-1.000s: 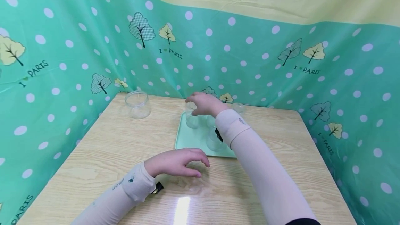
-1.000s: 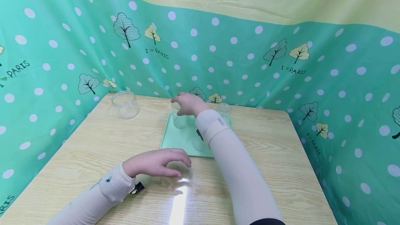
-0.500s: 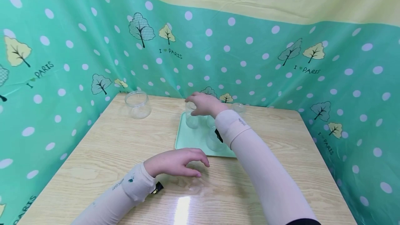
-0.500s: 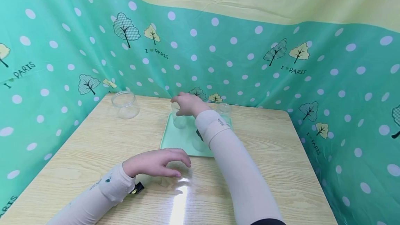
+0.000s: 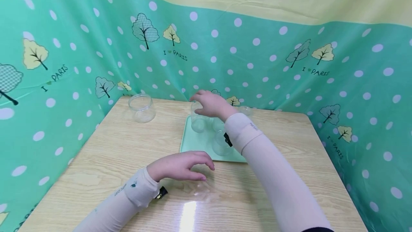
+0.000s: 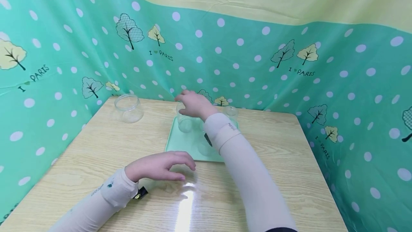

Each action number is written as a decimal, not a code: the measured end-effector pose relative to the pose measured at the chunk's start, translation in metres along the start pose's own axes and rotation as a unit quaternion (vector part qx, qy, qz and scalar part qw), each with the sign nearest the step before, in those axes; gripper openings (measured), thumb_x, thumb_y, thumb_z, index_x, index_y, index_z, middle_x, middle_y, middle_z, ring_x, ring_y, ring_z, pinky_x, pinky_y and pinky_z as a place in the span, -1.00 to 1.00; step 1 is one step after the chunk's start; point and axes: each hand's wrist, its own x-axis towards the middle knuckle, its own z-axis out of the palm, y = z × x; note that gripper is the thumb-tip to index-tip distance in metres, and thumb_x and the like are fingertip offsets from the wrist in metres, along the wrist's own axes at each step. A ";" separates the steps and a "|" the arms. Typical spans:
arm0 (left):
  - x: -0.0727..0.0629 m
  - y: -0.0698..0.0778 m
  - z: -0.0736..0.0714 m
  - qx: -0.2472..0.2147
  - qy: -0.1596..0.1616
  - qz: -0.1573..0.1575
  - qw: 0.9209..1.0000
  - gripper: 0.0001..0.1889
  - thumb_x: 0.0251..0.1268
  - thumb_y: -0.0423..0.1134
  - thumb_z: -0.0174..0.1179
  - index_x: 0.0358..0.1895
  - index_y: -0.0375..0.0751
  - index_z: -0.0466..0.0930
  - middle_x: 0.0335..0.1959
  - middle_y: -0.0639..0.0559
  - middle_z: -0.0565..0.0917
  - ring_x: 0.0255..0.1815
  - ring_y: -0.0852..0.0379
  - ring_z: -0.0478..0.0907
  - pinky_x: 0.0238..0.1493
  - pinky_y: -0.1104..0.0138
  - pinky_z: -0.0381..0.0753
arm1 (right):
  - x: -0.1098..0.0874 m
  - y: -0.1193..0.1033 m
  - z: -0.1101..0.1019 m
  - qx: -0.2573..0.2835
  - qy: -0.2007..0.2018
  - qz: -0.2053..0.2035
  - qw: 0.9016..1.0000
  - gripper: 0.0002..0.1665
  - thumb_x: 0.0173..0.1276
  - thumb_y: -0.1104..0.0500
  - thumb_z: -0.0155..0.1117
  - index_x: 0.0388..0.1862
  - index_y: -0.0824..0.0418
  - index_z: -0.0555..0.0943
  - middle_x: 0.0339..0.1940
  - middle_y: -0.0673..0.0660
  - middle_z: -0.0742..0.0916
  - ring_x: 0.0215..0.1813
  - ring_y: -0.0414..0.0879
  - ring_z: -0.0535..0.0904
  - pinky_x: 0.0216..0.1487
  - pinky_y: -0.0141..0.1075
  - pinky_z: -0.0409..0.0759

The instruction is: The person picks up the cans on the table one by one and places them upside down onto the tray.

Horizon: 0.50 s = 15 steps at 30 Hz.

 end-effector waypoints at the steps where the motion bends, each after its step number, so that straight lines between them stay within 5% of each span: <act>1: 0.000 0.000 -0.001 -0.001 0.001 0.000 1.000 -0.69 0.45 -0.09 0.29 0.20 0.11 0.58 0.19 0.30 0.58 0.28 0.34 0.48 0.37 0.34 0.48 | -0.001 0.000 -0.001 -0.003 0.007 -0.003 1.000 -0.42 0.48 -0.05 0.30 0.45 -0.08 0.48 0.46 0.04 0.48 0.45 0.00 0.40 0.38 -0.07 0.52; 15: -0.001 -0.001 -0.003 -0.005 0.015 0.015 1.000 -0.70 0.47 -0.08 0.28 0.19 0.10 0.58 0.20 0.29 0.58 0.29 0.32 0.48 0.37 0.32 0.49 | -0.026 -0.006 -0.022 -0.004 0.063 -0.043 0.997 -0.47 0.49 0.00 0.30 0.41 -0.06 0.52 0.41 0.01 0.52 0.42 -0.03 0.43 0.36 -0.11 0.55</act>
